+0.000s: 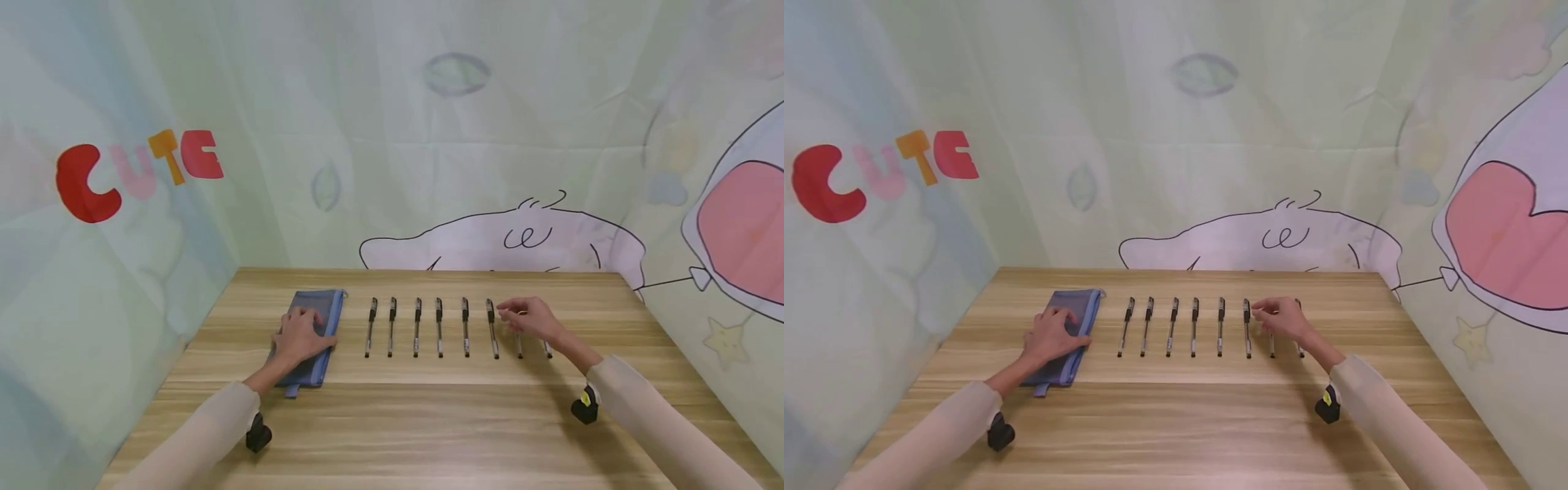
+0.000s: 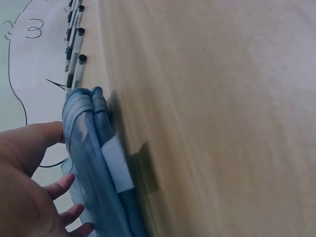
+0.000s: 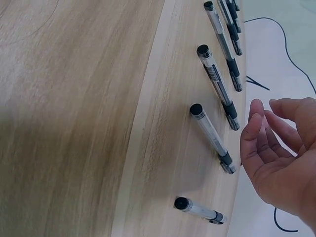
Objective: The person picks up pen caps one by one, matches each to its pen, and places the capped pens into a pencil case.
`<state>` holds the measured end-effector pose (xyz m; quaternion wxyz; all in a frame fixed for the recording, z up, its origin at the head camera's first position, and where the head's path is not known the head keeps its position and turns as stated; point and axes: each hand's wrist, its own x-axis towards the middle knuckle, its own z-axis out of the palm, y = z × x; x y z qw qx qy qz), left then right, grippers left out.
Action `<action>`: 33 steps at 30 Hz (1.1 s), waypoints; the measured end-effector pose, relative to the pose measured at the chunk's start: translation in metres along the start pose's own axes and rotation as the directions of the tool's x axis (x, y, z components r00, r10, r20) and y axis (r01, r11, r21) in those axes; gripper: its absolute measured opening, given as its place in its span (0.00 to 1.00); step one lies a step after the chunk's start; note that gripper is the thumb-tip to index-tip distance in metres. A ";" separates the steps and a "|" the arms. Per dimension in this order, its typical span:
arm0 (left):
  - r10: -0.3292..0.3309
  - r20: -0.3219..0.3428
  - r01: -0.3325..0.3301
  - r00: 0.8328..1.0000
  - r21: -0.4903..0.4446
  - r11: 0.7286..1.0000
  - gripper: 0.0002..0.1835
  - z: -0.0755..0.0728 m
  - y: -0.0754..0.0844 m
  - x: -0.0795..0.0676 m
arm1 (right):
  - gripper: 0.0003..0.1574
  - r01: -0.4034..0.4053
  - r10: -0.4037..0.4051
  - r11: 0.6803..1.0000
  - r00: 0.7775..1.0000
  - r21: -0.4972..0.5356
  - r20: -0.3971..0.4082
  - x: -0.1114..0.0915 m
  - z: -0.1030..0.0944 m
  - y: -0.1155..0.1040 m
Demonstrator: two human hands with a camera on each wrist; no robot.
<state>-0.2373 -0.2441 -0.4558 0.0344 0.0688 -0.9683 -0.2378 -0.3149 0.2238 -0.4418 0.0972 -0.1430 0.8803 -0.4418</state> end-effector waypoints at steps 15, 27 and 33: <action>0.028 -0.015 -0.031 0.999 -0.281 0.959 0.15 -0.005 -0.014 0.011 | 0.23 -0.008 0.001 0.994 0.998 0.108 0.069 0.004 0.015 -0.016; -0.173 0.033 0.166 0.984 -0.510 0.844 0.18 0.004 -0.025 0.018 | 0.24 -0.065 0.021 0.967 0.984 0.245 0.176 0.025 0.049 -0.044; -0.215 0.032 0.187 0.976 -0.630 0.754 0.16 0.005 -0.028 0.018 | 0.23 -0.053 -0.006 0.965 0.974 0.257 0.225 0.036 0.077 -0.070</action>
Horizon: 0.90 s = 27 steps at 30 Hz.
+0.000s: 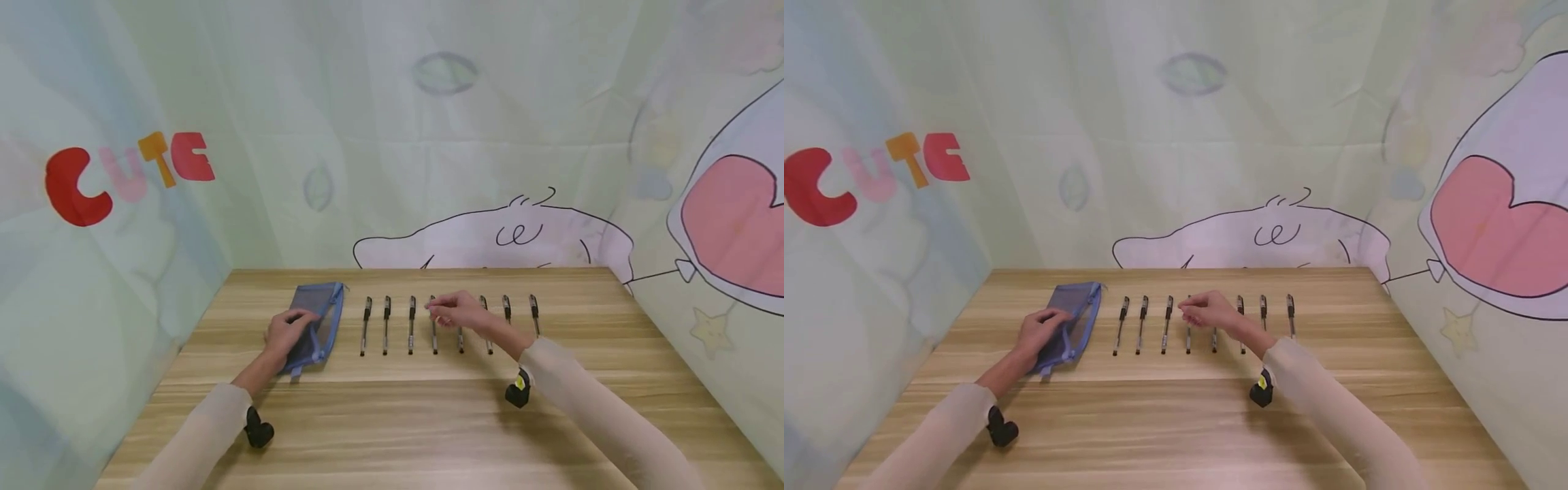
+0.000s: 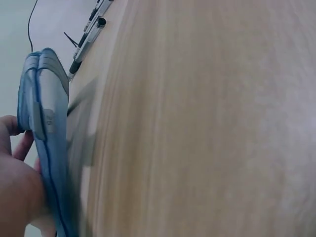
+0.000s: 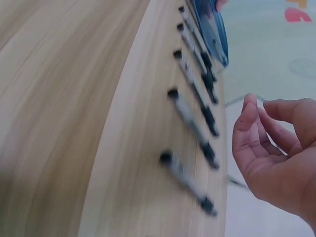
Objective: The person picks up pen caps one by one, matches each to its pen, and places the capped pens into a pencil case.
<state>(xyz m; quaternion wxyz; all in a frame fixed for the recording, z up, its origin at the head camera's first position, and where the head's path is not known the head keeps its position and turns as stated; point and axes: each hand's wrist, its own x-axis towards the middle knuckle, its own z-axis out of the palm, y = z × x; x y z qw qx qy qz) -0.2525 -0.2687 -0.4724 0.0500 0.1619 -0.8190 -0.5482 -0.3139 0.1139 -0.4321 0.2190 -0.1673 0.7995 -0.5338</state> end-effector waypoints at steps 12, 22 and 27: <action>-0.045 0.023 0.049 0.999 -0.210 0.977 0.04 -0.005 -0.002 0.002 | 0.19 -0.045 0.043 0.986 0.999 0.163 0.016 0.049 0.066 -0.020; -0.023 -0.043 0.015 0.999 -0.168 0.986 0.04 0.001 -0.005 0.003 | 0.14 -0.015 0.028 0.995 0.990 0.098 -0.135 0.082 0.106 -0.024; -0.010 -0.048 0.004 0.999 -0.124 0.992 0.05 0.003 -0.007 0.003 | 0.14 0.012 -0.038 0.993 0.976 -0.119 -0.216 0.090 0.119 -0.032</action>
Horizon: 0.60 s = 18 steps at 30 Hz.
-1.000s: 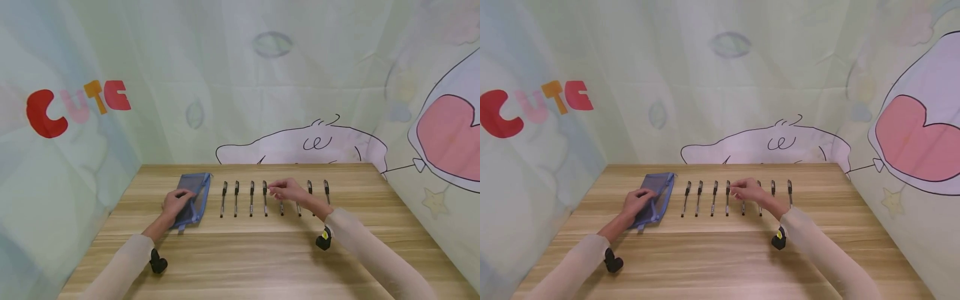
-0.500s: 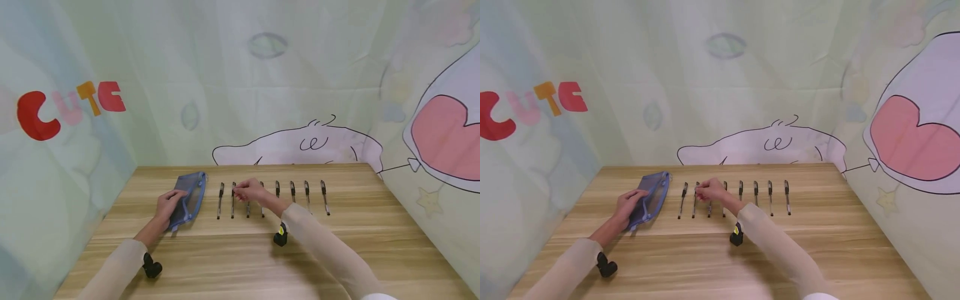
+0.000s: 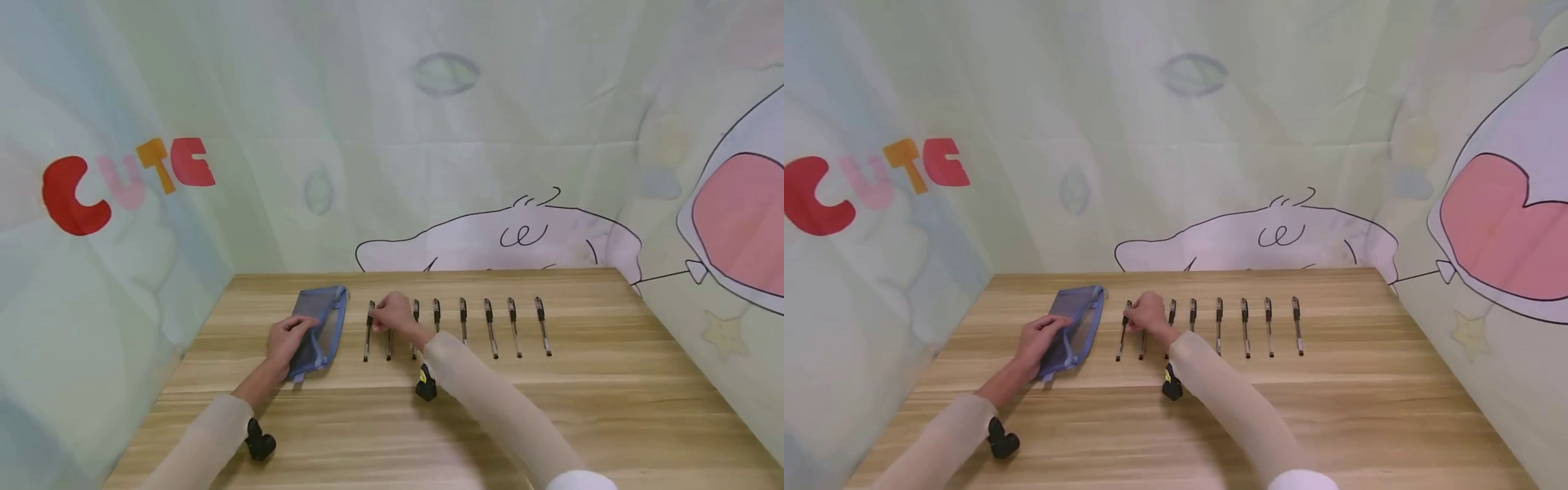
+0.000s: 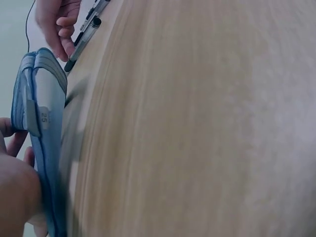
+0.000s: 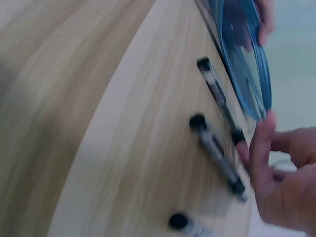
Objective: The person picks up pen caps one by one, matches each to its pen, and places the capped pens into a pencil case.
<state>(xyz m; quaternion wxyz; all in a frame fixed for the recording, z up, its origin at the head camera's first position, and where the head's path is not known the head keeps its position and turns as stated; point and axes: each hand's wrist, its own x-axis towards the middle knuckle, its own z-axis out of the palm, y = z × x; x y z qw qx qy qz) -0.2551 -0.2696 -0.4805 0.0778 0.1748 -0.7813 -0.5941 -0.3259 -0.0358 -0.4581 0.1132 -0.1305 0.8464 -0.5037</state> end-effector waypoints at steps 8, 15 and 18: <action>0.003 -0.001 -0.003 1.000 0.012 1.000 0.11 0.001 -0.001 0.000 | 0.28 -0.012 -0.006 0.953 0.998 -0.302 -0.057 0.009 0.018 -0.009; 0.015 0.011 -0.015 1.000 0.032 0.999 0.10 0.000 -0.002 0.000 | 0.25 -0.079 0.049 0.928 0.995 -0.364 -0.092 0.014 0.020 -0.012; 0.015 0.022 -0.015 1.000 0.042 0.999 0.11 0.000 -0.003 -0.001 | 0.25 -0.101 0.078 0.941 0.993 -0.322 -0.083 0.014 0.019 -0.010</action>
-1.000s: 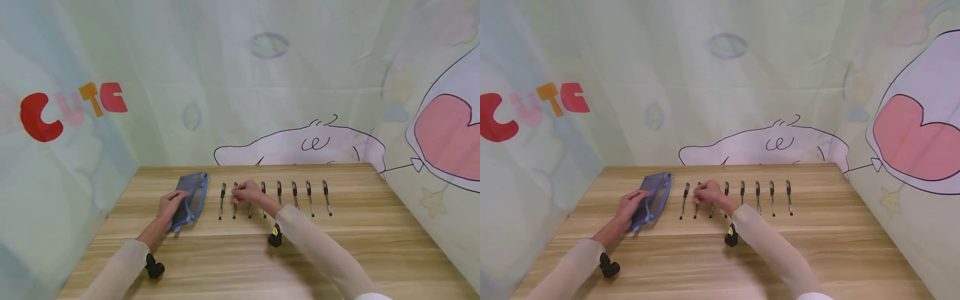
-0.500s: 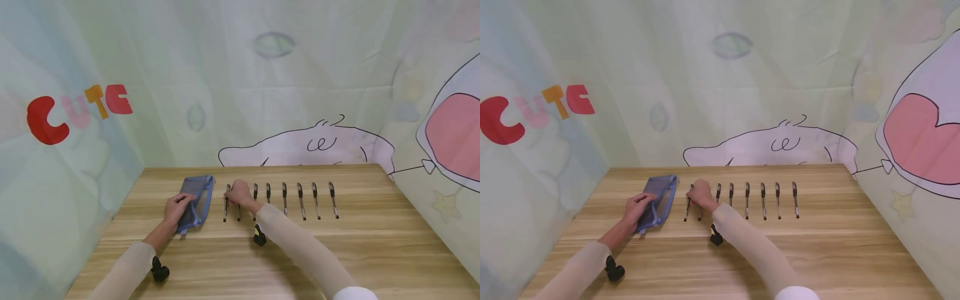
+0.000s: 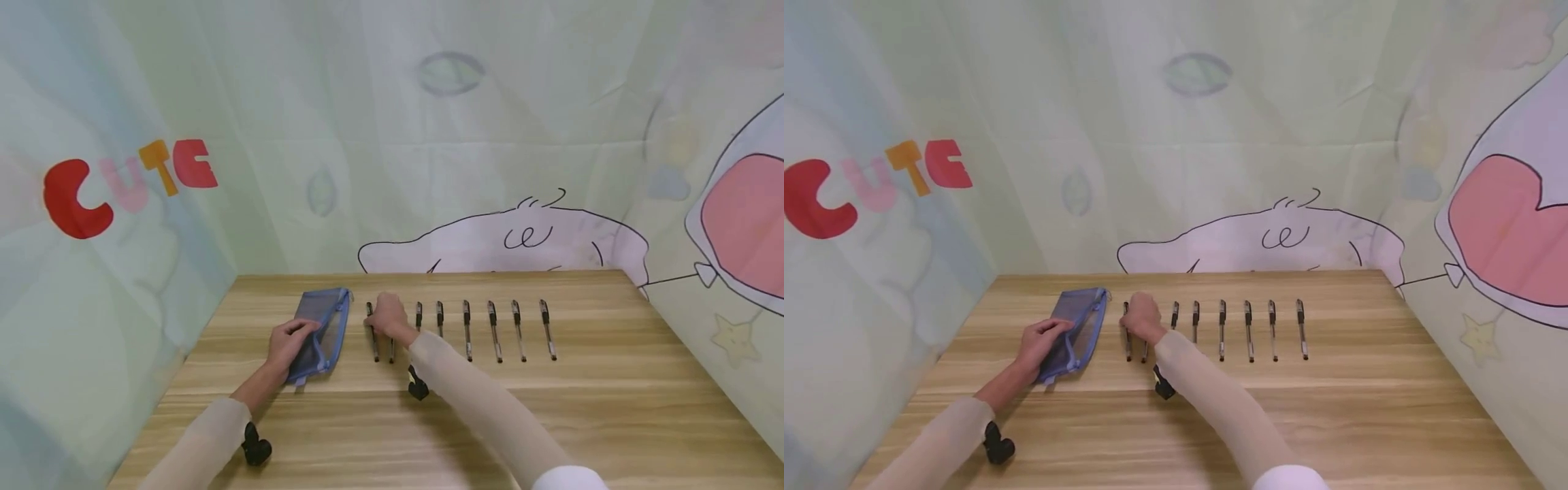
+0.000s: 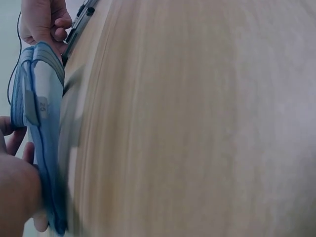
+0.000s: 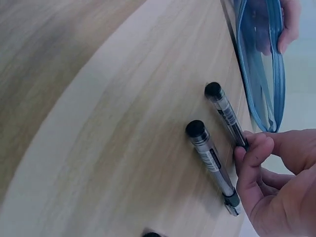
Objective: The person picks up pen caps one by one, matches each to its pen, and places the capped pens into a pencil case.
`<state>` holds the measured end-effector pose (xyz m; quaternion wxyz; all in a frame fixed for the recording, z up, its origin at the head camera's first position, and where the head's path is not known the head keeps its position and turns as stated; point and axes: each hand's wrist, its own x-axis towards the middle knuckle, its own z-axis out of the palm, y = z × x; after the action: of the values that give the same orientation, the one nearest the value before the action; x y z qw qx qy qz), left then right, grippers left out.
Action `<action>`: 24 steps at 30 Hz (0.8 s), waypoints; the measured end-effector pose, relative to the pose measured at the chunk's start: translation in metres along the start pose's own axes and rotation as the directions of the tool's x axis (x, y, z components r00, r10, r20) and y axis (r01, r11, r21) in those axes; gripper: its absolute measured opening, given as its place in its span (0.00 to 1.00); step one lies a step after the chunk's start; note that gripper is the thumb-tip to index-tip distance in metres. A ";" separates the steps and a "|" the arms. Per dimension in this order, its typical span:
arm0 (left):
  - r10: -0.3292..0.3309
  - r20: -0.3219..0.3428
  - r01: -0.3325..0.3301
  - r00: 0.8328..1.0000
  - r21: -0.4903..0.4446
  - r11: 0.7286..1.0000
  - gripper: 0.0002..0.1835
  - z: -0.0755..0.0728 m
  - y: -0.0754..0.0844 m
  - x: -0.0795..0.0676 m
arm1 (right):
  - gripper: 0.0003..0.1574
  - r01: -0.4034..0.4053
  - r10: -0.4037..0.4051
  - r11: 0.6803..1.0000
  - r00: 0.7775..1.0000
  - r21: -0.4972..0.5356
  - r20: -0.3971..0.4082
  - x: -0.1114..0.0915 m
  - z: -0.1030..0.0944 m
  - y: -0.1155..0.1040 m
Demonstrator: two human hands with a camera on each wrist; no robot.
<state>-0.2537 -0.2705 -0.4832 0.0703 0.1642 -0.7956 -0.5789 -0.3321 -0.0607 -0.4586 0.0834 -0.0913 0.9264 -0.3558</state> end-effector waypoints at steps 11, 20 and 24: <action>0.000 0.005 0.000 1.000 0.000 1.000 0.11 -0.003 0.003 -0.001 | 0.17 0.002 -0.025 0.984 0.991 0.177 0.129 -0.007 -0.020 0.005; 0.010 0.011 -0.010 1.000 -0.011 1.000 0.11 0.013 0.009 0.001 | 0.12 -0.094 0.015 0.906 0.982 0.413 0.189 -0.008 -0.042 0.013; 0.026 0.006 -0.026 1.000 0.002 1.000 0.12 0.021 0.008 -0.002 | 0.15 -0.139 0.012 0.817 0.974 0.560 0.225 -0.007 -0.045 0.017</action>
<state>-0.2600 -0.2490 -0.4821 0.0752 0.1520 -0.7985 -0.5776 -0.3376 -0.0175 -0.4362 0.2190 -0.0625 0.7654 -0.6019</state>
